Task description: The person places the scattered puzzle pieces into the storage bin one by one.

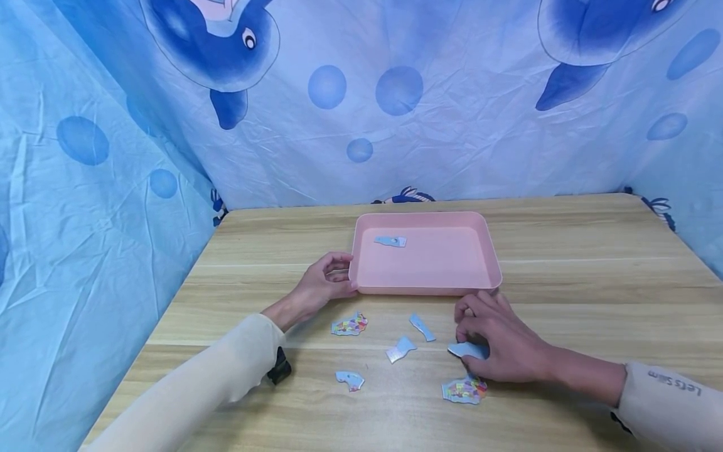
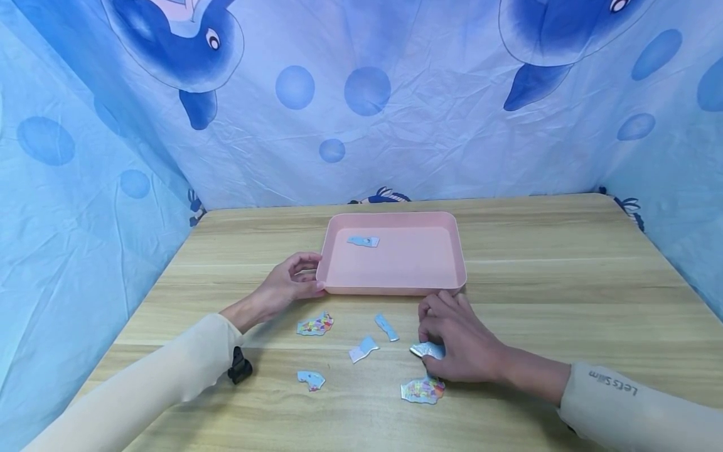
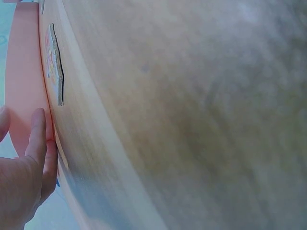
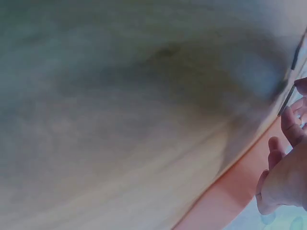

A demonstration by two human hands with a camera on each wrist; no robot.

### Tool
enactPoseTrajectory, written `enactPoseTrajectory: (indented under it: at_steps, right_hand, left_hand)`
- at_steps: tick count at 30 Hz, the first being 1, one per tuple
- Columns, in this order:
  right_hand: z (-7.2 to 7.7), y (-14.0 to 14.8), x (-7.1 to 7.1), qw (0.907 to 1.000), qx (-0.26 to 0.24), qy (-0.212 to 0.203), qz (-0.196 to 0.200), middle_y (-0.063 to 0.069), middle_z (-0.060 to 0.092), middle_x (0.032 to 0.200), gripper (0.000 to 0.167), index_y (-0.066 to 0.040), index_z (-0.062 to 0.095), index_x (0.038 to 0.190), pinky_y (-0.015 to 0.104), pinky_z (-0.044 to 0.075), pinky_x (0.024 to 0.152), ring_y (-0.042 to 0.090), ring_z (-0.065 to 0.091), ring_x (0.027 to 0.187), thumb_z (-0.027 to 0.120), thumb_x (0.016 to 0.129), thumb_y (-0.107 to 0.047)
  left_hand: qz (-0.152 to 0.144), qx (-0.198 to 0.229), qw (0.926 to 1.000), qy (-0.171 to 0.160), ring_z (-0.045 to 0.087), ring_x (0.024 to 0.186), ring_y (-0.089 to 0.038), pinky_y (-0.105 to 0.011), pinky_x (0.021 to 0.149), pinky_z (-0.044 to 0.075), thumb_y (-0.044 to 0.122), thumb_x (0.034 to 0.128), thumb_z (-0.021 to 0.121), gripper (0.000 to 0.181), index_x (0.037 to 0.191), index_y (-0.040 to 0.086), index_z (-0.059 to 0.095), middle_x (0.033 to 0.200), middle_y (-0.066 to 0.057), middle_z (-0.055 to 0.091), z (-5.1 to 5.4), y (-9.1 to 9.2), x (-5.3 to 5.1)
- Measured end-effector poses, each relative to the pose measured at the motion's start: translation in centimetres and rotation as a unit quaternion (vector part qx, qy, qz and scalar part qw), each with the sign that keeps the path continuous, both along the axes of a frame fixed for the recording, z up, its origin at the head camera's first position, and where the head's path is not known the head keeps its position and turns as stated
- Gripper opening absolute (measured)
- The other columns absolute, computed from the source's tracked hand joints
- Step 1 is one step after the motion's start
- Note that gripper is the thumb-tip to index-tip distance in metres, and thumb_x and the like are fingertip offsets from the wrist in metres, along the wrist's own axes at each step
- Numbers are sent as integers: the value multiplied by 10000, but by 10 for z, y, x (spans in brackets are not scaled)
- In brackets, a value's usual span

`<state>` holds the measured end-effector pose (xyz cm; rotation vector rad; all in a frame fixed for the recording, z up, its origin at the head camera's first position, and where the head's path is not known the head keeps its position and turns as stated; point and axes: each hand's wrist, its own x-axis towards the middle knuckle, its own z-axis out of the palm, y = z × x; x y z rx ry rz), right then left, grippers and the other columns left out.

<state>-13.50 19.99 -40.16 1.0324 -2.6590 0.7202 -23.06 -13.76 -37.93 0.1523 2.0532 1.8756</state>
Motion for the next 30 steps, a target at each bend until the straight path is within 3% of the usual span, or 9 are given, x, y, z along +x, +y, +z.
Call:
enactPoseTrajectory:
  at_steps: [6, 12, 17, 24, 30]
  right_hand:
    - [14, -1, -5, 9996, -271, 41, 5, -115, 503, 1015, 307, -323, 582, 749, 279, 286, 769, 69, 360, 906, 827, 621, -189]
    - [31, -1, -19, 9982, -531, 218, 153, -100, 503, 1023, 291, -292, 599, 758, 306, 302, 764, 87, 358, 919, 822, 635, -152]
    - [48, -1, -35, 9979, -616, -190, -80, -82, 499, 1026, 284, -289, 623, 754, 337, 357, 751, 116, 377, 943, 835, 658, -126]
    - [64, -5, -64, 9944, -794, -663, -195, 12, 512, 1023, 191, -197, 645, 746, 401, 450, 801, 214, 436, 1007, 797, 709, -87]
    - [76, -10, -95, 9921, -804, -939, -216, 71, 527, 1025, 131, -146, 655, 743, 427, 431, 820, 270, 413, 1039, 772, 727, -90]
  left_hand:
    - [-16, 133, 9999, -67, 511, 1223, -352, -390, 882, 583, -122, 821, 675, 638, 1382, 7, 401, 1372, -200, 442, -1, -1, 0]
    - [-15, 143, 9999, -86, 514, 1218, -352, -391, 884, 582, -121, 822, 674, 637, 1383, 6, 400, 1369, -199, 445, -1, -1, -1]
    - [-22, 92, 9999, -62, 514, 1218, -354, -385, 879, 584, -105, 822, 684, 642, 1387, 9, 400, 1370, -195, 447, -2, -1, -2]
    - [-43, 71, 10000, -48, 518, 1213, -352, -387, 881, 583, -101, 818, 691, 649, 1387, 9, 399, 1370, -192, 448, -2, -2, -3]
    - [-59, 61, 9999, -57, 516, 1214, -353, -380, 881, 584, -93, 823, 691, 645, 1388, 15, 398, 1368, -191, 449, -1, -2, -3]
